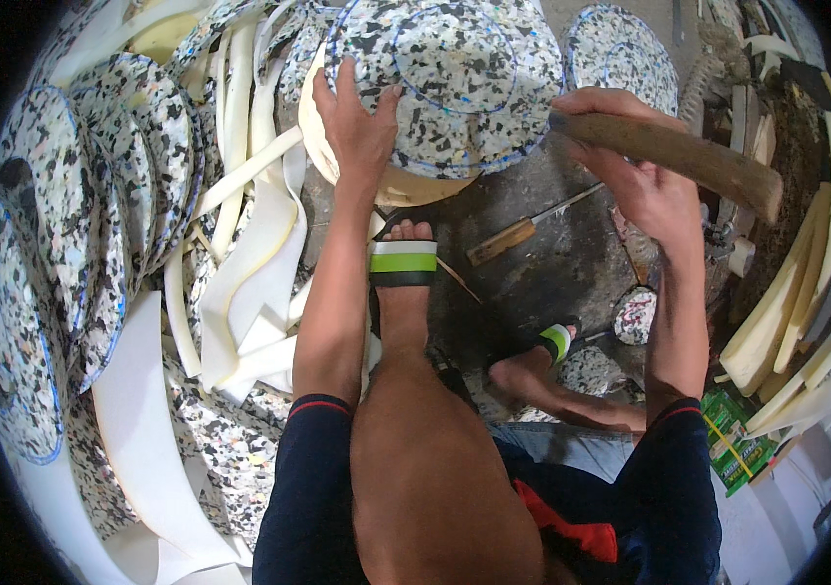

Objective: The person uses a chisel to carve circular outlines into round composite discs made of compressed plastic fragments. They repeatedly position the chisel along the marked lines, tap it with a mallet, and rotate the disc to continue the cut. Finished discs are set aside and new ones are brought into place.

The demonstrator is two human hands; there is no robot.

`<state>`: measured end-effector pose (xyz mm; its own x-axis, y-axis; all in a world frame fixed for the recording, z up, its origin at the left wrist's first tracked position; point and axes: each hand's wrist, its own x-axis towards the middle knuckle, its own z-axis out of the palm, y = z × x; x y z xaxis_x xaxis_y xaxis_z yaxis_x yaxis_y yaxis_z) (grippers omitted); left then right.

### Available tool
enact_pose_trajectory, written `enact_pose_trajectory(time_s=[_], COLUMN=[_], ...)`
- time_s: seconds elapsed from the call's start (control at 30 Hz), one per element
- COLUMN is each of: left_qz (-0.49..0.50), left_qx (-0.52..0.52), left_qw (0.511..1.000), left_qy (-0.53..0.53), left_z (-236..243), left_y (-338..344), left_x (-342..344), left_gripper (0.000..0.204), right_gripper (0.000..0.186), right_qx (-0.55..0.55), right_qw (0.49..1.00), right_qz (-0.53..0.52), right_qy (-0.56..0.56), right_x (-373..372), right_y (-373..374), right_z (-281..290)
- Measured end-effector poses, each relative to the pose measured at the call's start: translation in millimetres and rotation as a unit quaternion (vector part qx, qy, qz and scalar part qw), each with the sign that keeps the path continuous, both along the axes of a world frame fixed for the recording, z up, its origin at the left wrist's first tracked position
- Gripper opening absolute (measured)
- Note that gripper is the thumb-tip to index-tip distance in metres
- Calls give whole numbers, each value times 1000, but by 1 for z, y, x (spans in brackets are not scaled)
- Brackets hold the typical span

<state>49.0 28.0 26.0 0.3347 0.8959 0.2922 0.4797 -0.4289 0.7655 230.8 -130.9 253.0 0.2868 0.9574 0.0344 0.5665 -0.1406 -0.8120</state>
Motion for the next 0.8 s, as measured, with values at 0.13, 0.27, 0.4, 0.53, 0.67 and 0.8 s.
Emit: enact_pose_trajectory(time_s=[0.13,0.27,0.4,0.53,0.67,0.8], left_qz=[1,-19,-20,-19,-20,-23], left_qx=[-40,22,58,115,113,119], left_qw=[999,999,995,990,991,991], left_qy=[-9,-28,78,83,65,61], left_z=[-4,-4,-3,-13,-20,-21], left_y=[9,21,25,12,11,10], left_x=[-5,-18,-18,-7,-8,-8], left_gripper=[65,61,62,60,59,60], right_gripper=[23,21,24,28,26,26], right_qx=[2,21,46,46,78,71], right_qw=[999,1000,998,998,993,996], right_qz=[-31,10,4,35,32,40], right_qy=[25,-1,38,-35,-82,-38], right_x=[2,1,-6,-13,-17,-20], right_y=[0,-1,4,14,17,14], right_z=[-12,-10,-22,-54,-60,-39])
